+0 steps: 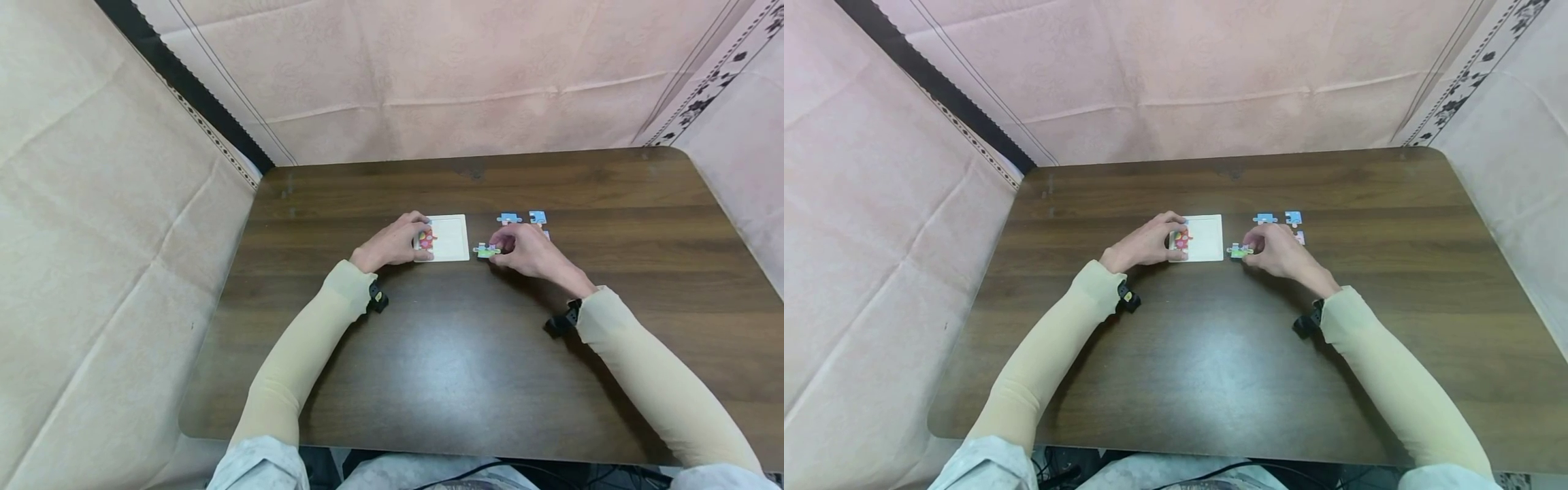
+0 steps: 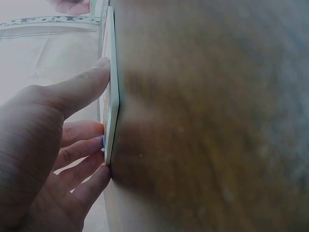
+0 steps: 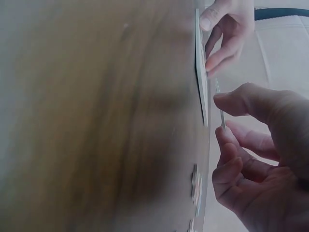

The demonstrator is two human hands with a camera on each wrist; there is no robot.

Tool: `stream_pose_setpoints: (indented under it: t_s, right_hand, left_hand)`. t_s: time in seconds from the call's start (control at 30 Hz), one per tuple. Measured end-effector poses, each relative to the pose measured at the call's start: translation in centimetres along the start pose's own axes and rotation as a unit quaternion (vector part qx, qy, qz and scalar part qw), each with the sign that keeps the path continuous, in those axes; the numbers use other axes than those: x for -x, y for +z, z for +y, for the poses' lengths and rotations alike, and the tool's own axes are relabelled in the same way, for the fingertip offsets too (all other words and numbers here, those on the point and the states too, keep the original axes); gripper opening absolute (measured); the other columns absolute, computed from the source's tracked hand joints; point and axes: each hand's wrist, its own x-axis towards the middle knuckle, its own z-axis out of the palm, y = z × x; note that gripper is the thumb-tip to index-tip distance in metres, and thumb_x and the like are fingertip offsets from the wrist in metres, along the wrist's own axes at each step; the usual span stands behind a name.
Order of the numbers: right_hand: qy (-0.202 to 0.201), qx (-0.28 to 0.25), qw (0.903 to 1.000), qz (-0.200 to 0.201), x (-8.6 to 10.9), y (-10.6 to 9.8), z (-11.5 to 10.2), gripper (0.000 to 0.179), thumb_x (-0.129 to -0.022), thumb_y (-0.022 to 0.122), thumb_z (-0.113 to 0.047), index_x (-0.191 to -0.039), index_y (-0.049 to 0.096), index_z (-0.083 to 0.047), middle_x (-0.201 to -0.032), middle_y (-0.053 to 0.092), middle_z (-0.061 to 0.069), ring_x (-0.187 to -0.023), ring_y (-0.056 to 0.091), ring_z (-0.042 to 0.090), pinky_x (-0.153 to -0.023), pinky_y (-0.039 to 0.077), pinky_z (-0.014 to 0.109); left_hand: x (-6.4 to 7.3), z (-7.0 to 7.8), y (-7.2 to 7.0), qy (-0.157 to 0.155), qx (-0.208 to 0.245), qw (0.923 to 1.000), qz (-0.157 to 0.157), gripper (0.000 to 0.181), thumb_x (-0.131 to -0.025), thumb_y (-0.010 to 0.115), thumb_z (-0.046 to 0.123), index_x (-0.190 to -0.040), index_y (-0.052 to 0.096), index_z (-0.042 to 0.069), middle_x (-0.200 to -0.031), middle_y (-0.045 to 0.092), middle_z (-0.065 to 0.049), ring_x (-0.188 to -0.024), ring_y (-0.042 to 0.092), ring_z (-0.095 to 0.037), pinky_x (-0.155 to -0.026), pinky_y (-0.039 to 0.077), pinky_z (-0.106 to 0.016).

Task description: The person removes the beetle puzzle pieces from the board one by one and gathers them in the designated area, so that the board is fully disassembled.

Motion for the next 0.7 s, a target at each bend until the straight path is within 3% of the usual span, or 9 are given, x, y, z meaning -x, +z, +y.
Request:
stream_pose_setpoints:
  t_s: [0.53,0.7]
  right_hand:
    - [0.019,0.016,0.9997,0.002,2.0,-1.1,2.2,0.023,-0.091,0.085,-0.012,-0.111,0.079,-0.003,-0.096,0.072,0.013,-0.089,0.060,0.026,-0.078,0.046,0.036]
    - [0.029,0.014,0.9995,-0.005,2.4,-1.5,2.4,0.027,-0.093,0.085,-0.014,-0.117,0.079,-0.002,-0.100,0.072,0.015,-0.091,0.060,0.027,-0.078,0.046,0.036]
  left_hand:
    - [0.1,0.1,0.1,0.001,0.001,1.0000,0.003,0.067,-0.099,0.081,0.040,-0.153,0.061,0.005,-0.166,0.047,-0.010,-0.145,0.048,-0.026,-0.121,0.047,-0.040]
    - [0.1,0.1,0.1,0.003,0.005,1.0000,0.008,0.067,-0.099,0.082,0.039,-0.152,0.062,0.005,-0.165,0.047,-0.011,-0.145,0.048,-0.027,-0.121,0.047,-0.040]
